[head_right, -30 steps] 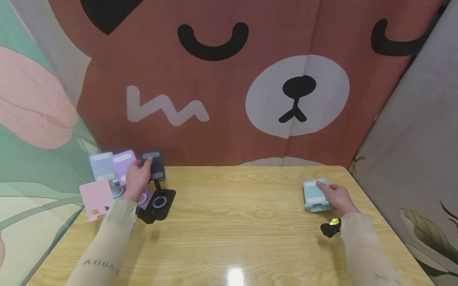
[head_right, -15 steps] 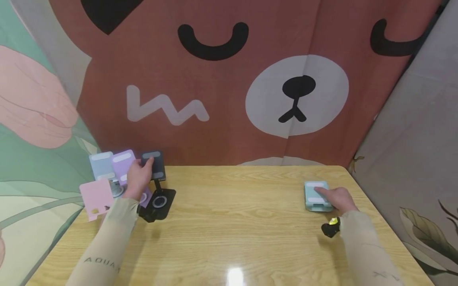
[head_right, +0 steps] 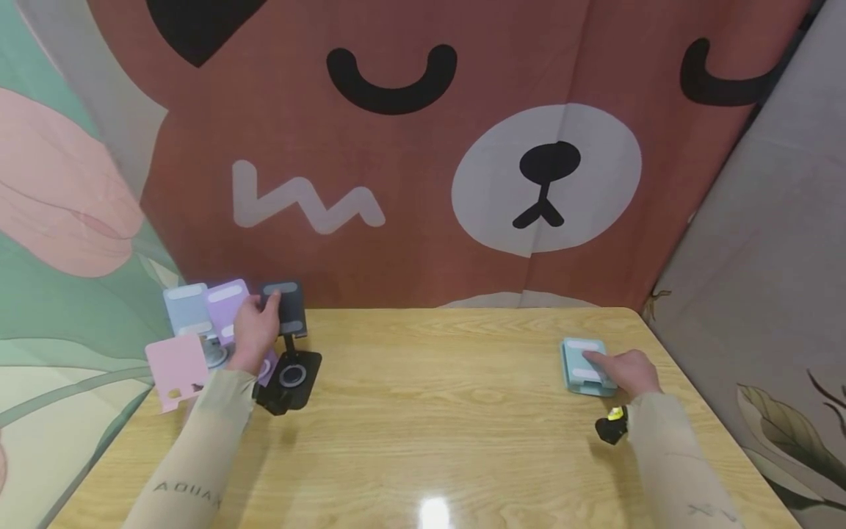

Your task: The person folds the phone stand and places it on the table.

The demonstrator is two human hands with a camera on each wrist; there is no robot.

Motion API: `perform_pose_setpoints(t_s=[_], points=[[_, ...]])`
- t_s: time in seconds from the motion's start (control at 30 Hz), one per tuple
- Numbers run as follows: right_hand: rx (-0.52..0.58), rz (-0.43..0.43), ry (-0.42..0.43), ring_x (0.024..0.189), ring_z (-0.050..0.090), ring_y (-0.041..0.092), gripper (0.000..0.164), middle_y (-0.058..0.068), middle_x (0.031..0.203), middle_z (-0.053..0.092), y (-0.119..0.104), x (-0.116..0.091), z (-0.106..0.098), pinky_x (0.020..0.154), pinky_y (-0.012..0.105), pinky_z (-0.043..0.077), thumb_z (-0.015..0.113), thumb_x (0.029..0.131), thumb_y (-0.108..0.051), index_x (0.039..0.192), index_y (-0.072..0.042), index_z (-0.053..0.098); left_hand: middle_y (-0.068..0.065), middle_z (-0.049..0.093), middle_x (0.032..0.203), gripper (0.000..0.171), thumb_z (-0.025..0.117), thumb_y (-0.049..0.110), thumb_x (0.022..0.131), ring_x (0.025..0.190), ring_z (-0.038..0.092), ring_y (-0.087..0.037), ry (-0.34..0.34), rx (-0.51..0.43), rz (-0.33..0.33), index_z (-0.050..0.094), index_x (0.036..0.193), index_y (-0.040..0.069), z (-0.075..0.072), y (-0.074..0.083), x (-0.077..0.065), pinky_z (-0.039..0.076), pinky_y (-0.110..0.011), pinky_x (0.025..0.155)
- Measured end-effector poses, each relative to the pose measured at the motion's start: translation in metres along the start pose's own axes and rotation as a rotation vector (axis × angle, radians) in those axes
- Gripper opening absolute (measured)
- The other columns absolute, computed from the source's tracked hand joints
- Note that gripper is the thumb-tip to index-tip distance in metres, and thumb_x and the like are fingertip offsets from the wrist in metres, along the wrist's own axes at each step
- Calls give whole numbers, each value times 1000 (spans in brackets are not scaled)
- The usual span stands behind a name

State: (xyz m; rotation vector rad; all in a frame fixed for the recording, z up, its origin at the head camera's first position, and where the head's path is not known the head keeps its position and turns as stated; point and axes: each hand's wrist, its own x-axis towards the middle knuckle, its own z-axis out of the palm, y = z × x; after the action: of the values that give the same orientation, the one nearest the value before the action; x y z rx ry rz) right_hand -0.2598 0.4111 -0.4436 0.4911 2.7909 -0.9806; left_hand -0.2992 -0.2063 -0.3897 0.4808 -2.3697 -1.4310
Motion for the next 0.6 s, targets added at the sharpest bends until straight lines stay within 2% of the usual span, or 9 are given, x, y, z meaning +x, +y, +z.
perform_pose_setpoints(t_s=[0.33, 0.6], points=[[-31, -22, 18, 98, 59, 42, 90, 39, 115, 58, -1, -3, 2, 81, 51, 49, 60, 94, -62, 121, 25, 55, -27, 57, 122, 43, 47, 32, 109, 108, 56, -40, 47, -38, 40, 51, 127, -7, 4, -2, -1, 48, -53, 94], [-37, -4, 18, 107, 55, 48, 92, 42, 125, 52, -3, -5, 3, 87, 54, 48, 58, 95, -62, 125, 25, 52, -26, 58, 122, 41, 46, 32, 109, 110, 58, -40, 45, -51, 40, 51, 125, -5, 5, 0, -4, 49, -53, 94]])
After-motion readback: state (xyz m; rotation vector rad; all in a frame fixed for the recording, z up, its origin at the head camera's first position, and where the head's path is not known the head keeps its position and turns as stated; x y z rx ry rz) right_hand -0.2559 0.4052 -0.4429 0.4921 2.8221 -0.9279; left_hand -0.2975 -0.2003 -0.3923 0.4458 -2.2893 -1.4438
